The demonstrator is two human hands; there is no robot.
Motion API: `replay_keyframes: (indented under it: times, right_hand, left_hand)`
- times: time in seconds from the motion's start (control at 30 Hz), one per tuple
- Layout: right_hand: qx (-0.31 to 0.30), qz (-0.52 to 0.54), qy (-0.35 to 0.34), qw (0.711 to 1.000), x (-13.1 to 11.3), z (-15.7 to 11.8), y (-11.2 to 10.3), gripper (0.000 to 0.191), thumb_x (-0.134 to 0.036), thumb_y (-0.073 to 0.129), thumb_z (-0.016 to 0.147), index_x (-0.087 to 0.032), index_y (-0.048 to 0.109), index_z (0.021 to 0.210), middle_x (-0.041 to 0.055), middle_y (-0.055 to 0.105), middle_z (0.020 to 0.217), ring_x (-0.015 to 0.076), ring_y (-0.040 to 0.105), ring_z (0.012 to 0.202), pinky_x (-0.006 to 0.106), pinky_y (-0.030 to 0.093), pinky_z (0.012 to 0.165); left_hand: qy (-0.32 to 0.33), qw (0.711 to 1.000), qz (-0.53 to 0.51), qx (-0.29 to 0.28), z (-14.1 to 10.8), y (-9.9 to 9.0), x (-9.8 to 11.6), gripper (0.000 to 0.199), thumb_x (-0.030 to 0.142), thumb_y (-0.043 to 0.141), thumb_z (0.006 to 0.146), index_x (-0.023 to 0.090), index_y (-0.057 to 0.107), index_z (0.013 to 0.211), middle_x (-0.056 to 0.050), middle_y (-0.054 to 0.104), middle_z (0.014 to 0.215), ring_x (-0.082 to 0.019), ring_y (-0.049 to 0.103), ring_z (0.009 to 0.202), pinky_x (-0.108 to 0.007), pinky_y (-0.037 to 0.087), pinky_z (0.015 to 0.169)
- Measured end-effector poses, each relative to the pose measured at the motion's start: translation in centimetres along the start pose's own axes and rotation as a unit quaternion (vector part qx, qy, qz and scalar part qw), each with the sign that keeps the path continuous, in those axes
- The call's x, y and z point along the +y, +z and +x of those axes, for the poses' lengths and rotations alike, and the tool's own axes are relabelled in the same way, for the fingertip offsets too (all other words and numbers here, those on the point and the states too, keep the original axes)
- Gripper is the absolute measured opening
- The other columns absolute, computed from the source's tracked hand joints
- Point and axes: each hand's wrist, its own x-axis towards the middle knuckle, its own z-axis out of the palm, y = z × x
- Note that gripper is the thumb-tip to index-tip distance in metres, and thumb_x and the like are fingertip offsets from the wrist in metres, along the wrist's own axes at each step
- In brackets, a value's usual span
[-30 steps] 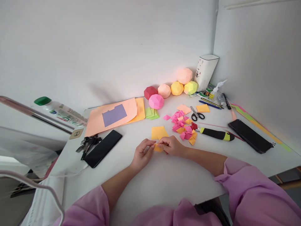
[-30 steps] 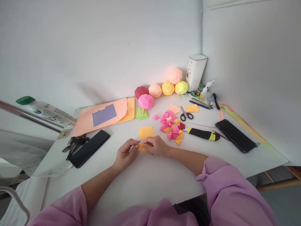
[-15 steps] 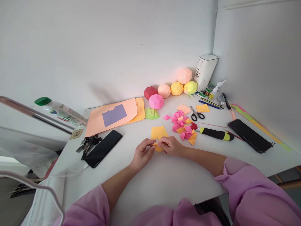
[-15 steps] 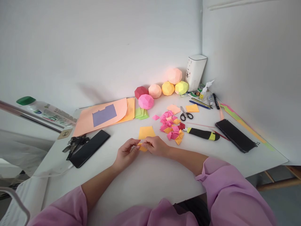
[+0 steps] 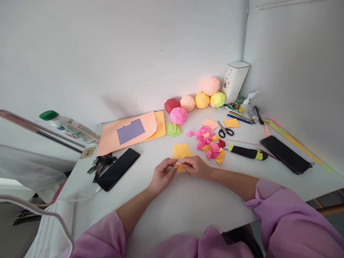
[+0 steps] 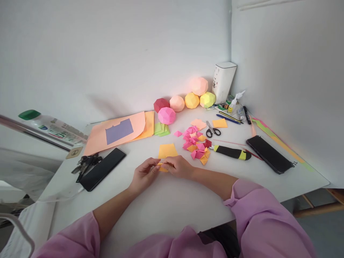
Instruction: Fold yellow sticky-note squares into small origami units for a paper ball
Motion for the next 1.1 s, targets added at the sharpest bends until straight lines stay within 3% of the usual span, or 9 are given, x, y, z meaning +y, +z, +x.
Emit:
replay_keyframes:
  times: [0.07, 0.27, 0.7, 1.1]
  right_hand:
    - [0.003, 0.008, 0.003, 1.0, -0.01, -0.01, 0.05, 0.027, -0.041, 0.052, 0.086, -0.017, 0.063, 0.085, -0.0026, 0.053, 0.058, 0.0094, 0.045, 0.051, 0.022, 0.036, 0.051]
    - [-0.01, 0.004, 0.016, 1.0, 0.26, 0.03, 0.06, 0.032, -0.044, 0.052, 0.086, -0.017, 0.058, 0.069, -0.0046, 0.046, 0.048, 0.0086, 0.04, 0.045, 0.021, 0.032, 0.046]
    - [-0.041, -0.045, -0.009, 0.998, 0.95, 0.18, 0.01, 0.037, -0.039, 0.046, 0.088, -0.016, 0.043, 0.058, -0.0047, 0.038, 0.052, 0.0077, 0.036, 0.05, 0.02, 0.029, 0.047]
    - [-0.066, -0.033, -0.025, 0.997, 0.54, 0.19, -0.3, 0.037, -0.036, 0.044, 0.089, -0.016, 0.042, 0.058, -0.0039, 0.04, 0.054, 0.0079, 0.036, 0.052, 0.021, 0.03, 0.05]
  left_hand:
    - [-0.006, 1.0, -0.007, -0.002, 0.01, 0.04, 0.08, 0.017, 0.028, 0.061, 0.082, 0.022, 0.066, 0.098, -0.003, 0.062, 0.08, -0.015, 0.056, 0.075, -0.03, 0.048, 0.071]
    - [0.006, 1.0, -0.01, 0.0, -0.1, 0.06, 0.03, 0.017, 0.025, 0.062, 0.082, 0.024, 0.066, 0.098, -0.002, 0.061, 0.078, -0.014, 0.056, 0.073, -0.029, 0.048, 0.07]
    - [0.043, 0.999, 0.003, -0.008, -0.21, -0.08, -0.49, 0.018, 0.02, 0.061, 0.083, 0.024, 0.066, 0.1, -0.002, 0.06, 0.078, -0.013, 0.056, 0.074, -0.028, 0.047, 0.071]
    - [-0.035, 0.998, -0.035, -0.042, -0.03, 0.0, -0.12, 0.015, 0.028, 0.061, 0.082, 0.02, 0.067, 0.093, -0.005, 0.062, 0.083, -0.015, 0.058, 0.075, -0.028, 0.047, 0.067]
